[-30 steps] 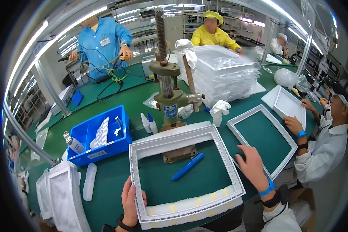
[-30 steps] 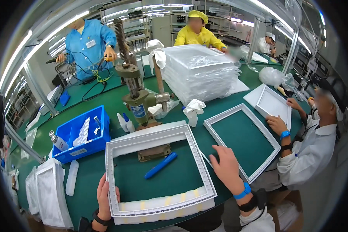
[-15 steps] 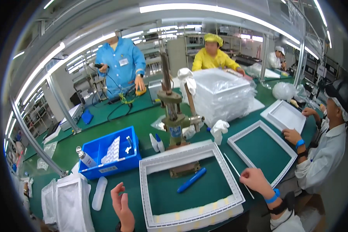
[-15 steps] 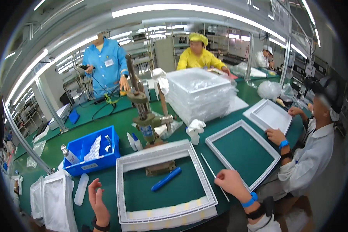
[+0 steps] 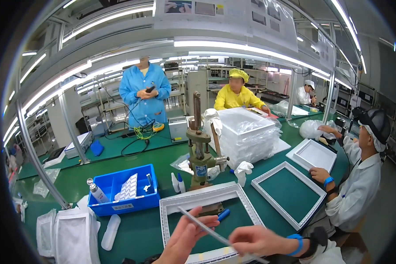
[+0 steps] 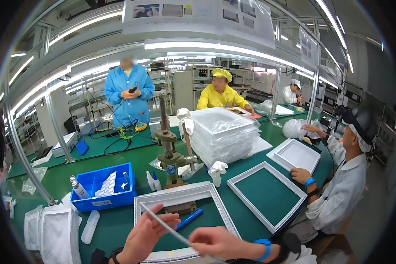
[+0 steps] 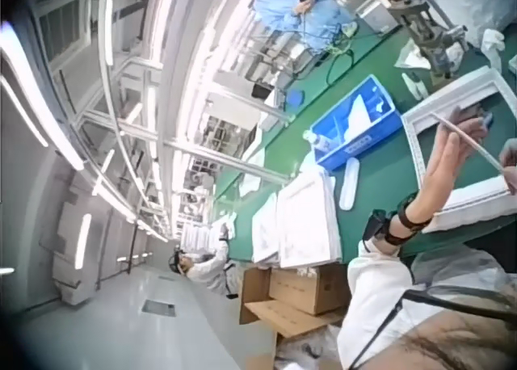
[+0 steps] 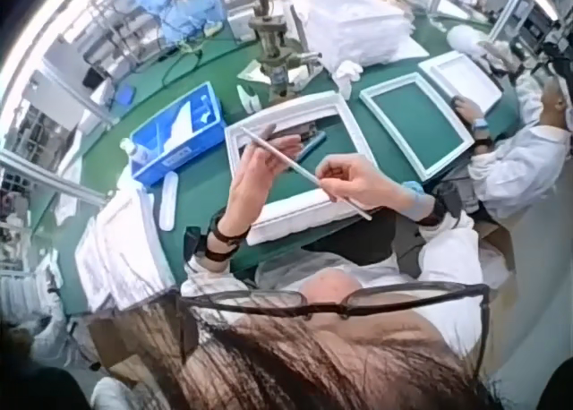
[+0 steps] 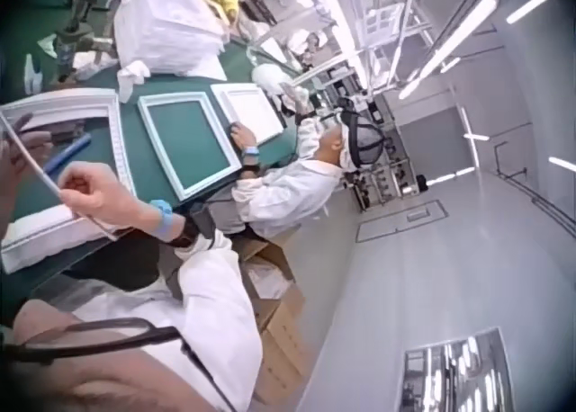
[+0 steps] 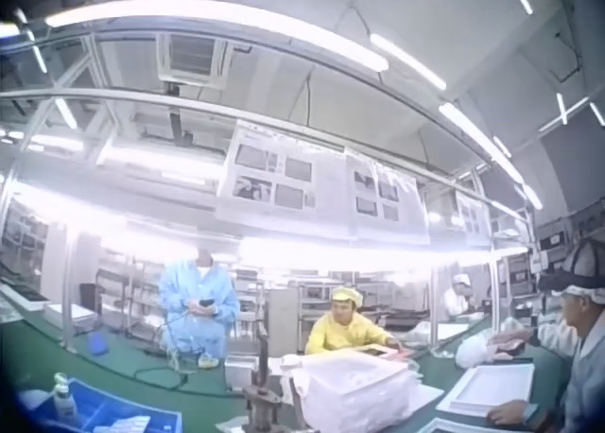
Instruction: Assembling white plastic frame components using a manual press and cleaning them with a cloth.
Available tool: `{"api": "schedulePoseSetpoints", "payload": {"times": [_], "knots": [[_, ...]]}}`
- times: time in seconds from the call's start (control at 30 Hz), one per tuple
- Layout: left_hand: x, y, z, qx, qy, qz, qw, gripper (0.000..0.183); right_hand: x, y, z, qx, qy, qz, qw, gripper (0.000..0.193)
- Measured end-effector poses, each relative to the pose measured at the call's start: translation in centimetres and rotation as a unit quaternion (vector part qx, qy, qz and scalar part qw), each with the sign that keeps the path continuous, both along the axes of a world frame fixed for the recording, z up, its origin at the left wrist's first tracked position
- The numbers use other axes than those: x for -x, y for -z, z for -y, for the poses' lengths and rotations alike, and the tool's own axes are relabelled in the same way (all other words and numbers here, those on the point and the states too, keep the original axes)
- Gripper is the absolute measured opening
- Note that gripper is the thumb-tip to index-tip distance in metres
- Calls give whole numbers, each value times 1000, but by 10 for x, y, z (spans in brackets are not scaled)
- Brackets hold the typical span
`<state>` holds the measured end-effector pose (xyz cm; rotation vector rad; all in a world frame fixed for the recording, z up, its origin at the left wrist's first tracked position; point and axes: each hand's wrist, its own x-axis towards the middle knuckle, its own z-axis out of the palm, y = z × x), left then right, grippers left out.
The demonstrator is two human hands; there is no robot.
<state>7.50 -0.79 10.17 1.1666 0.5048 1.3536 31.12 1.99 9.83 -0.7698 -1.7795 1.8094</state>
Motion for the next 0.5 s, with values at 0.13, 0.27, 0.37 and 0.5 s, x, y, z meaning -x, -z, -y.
{"api": "schedulePoseSetpoints", "payload": {"times": [0.13, 0.27, 0.37, 0.5], "knots": [[26, -21, 7, 82, -90, 159, 980, 37, 56, -14, -16, -120, -110, 63, 985, 21], [76, -64, 9, -4, -220, -89, 971, 40, 58, 41, -92, -564, 11, 196, 802, 16], [108, -69, 21, 4, -186, -212, 959, 35, 62, 75, -112, -624, -45, 251, 739, 18], [111, -60, 15, 12, -124, -343, 931, 29, 65, 80, -109, -682, -130, 318, 646, 25]]}}
